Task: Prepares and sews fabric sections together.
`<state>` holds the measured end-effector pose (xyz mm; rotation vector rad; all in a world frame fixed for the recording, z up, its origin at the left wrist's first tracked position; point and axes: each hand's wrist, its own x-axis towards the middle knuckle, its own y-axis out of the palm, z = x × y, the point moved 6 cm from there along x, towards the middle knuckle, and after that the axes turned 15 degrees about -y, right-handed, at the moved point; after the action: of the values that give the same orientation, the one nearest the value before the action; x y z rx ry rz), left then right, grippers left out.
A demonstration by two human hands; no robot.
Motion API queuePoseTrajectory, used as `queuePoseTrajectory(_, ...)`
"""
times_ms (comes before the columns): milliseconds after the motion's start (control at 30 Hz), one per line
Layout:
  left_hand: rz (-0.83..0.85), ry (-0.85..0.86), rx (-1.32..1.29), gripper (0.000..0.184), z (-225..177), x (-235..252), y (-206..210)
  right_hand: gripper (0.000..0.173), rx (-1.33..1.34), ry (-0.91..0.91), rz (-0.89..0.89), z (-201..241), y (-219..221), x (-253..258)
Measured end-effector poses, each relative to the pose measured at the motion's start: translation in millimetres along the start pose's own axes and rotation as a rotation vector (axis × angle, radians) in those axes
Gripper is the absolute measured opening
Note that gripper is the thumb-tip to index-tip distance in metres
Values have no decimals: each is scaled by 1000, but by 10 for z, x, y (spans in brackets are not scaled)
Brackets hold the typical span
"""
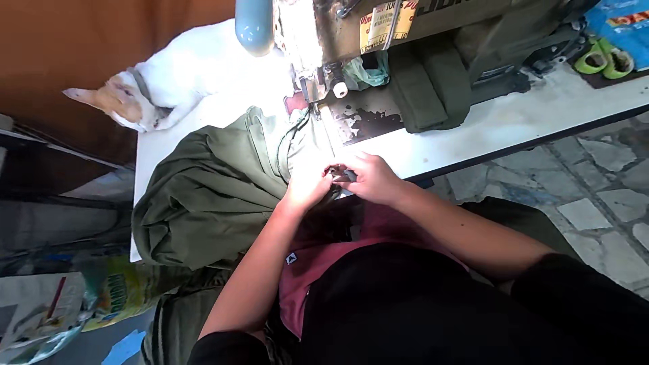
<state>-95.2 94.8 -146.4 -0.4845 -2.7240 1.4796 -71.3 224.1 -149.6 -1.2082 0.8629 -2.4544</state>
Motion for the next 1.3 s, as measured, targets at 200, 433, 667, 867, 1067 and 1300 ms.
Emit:
queuePoseTrajectory(200,-79,199,17,18,92,-68,68,9,180,2,180,153,-43,-58)
queuePoseTrajectory(433,-120,232,22,28,125,-68,7,29,-140,-114,219,31,-45,-161)
queuePoseTrajectory(667,-189,343,118,16,124,-68,50,28,-254,-165,383,74,50,-167)
queuePoseTrajectory(867,-243,440,165,16,92,-12,56,30,-262,-189,369,73,37,-191)
queuePoseTrajectory(1067,-236,338,163,17,118,-101,75,24,-249,-262,332,101,58,-186)
queuePoseTrajectory(1300,-266,331,193,30,191,-207,143,19,-259,-290,396,122,72,-160)
